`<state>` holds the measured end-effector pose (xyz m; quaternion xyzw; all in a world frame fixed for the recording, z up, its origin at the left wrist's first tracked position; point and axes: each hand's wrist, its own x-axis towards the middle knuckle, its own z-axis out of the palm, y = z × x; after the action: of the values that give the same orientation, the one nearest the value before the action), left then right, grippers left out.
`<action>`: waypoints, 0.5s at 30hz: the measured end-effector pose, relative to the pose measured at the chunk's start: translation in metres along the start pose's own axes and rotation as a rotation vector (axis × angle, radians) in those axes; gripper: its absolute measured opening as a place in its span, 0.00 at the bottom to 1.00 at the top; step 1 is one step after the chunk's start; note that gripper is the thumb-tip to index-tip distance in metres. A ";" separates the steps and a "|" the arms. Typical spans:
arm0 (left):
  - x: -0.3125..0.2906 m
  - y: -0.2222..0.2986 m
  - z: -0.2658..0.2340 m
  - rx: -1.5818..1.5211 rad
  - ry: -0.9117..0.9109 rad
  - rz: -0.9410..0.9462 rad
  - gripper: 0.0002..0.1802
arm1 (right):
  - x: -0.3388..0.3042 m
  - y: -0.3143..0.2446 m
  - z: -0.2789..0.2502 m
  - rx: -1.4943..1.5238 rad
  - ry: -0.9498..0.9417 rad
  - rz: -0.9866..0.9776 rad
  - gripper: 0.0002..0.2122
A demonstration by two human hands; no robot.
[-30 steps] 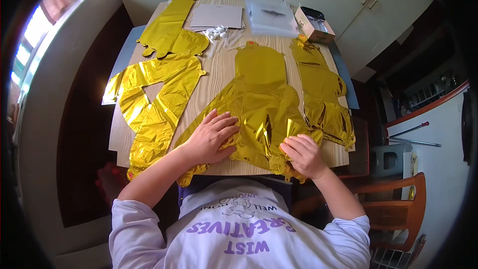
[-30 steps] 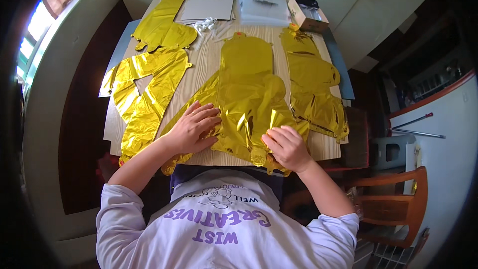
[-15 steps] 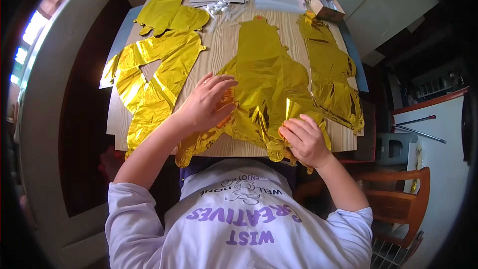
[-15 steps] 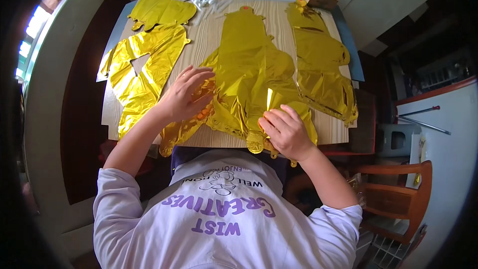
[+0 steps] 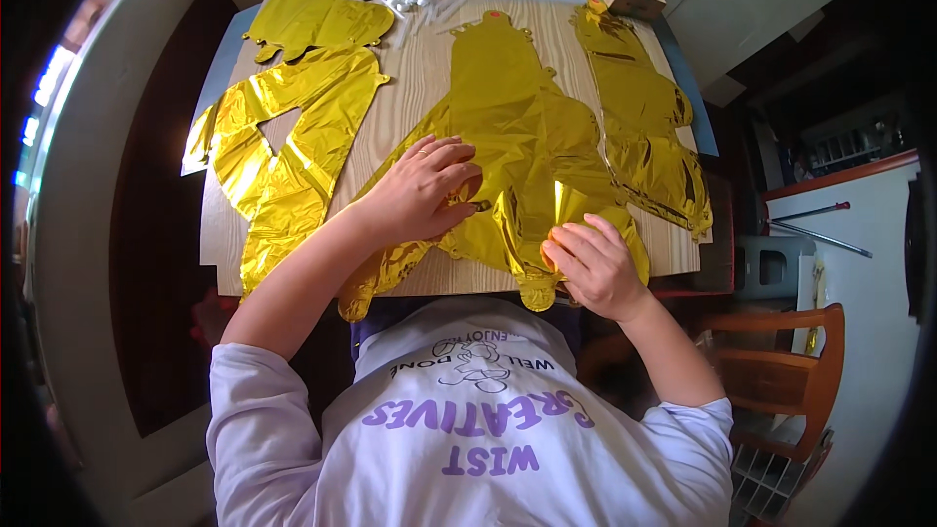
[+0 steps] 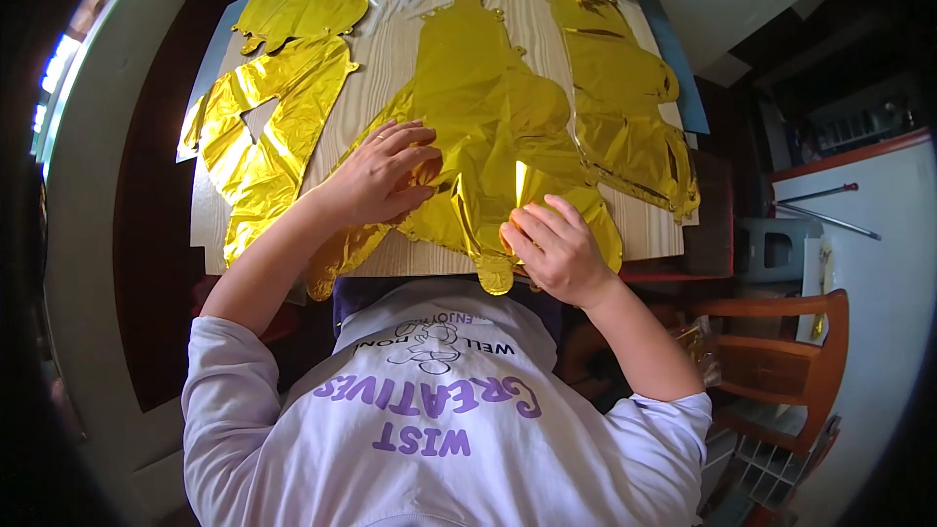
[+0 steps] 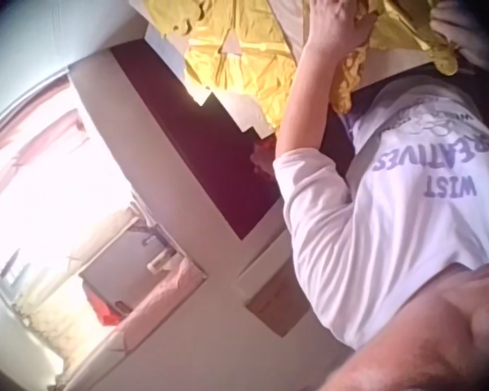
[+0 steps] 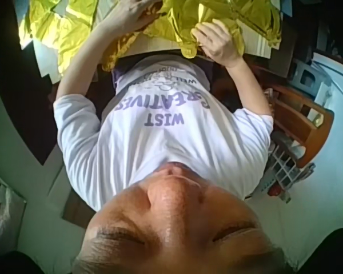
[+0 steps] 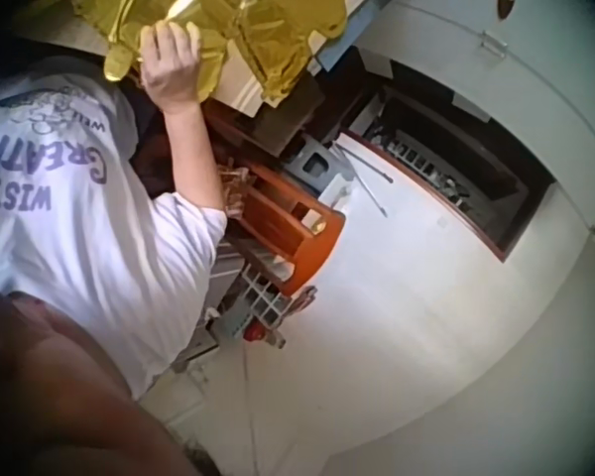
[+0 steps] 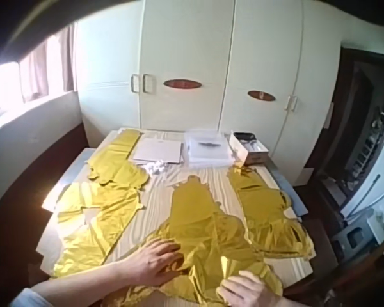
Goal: Folding gold foil balloons and placing them into individual packaging envelopes.
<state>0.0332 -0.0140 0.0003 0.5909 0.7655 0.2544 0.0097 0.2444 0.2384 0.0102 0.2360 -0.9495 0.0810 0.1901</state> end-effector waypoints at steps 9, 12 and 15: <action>0.019 0.016 -0.005 0.030 0.083 0.084 0.28 | 0.005 -0.007 -0.049 0.205 -0.145 0.174 0.26; 0.021 0.015 0.004 0.014 0.040 0.102 0.28 | -0.001 0.007 -0.067 0.432 -0.085 0.401 0.24; 0.019 0.010 0.014 -0.055 0.027 0.104 0.28 | -0.002 0.025 -0.063 0.473 -0.104 0.776 0.26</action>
<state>0.0409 0.0105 -0.0026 0.6258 0.7266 0.2835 0.0022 0.2538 0.2766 0.0654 -0.0966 -0.9313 0.3490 0.0387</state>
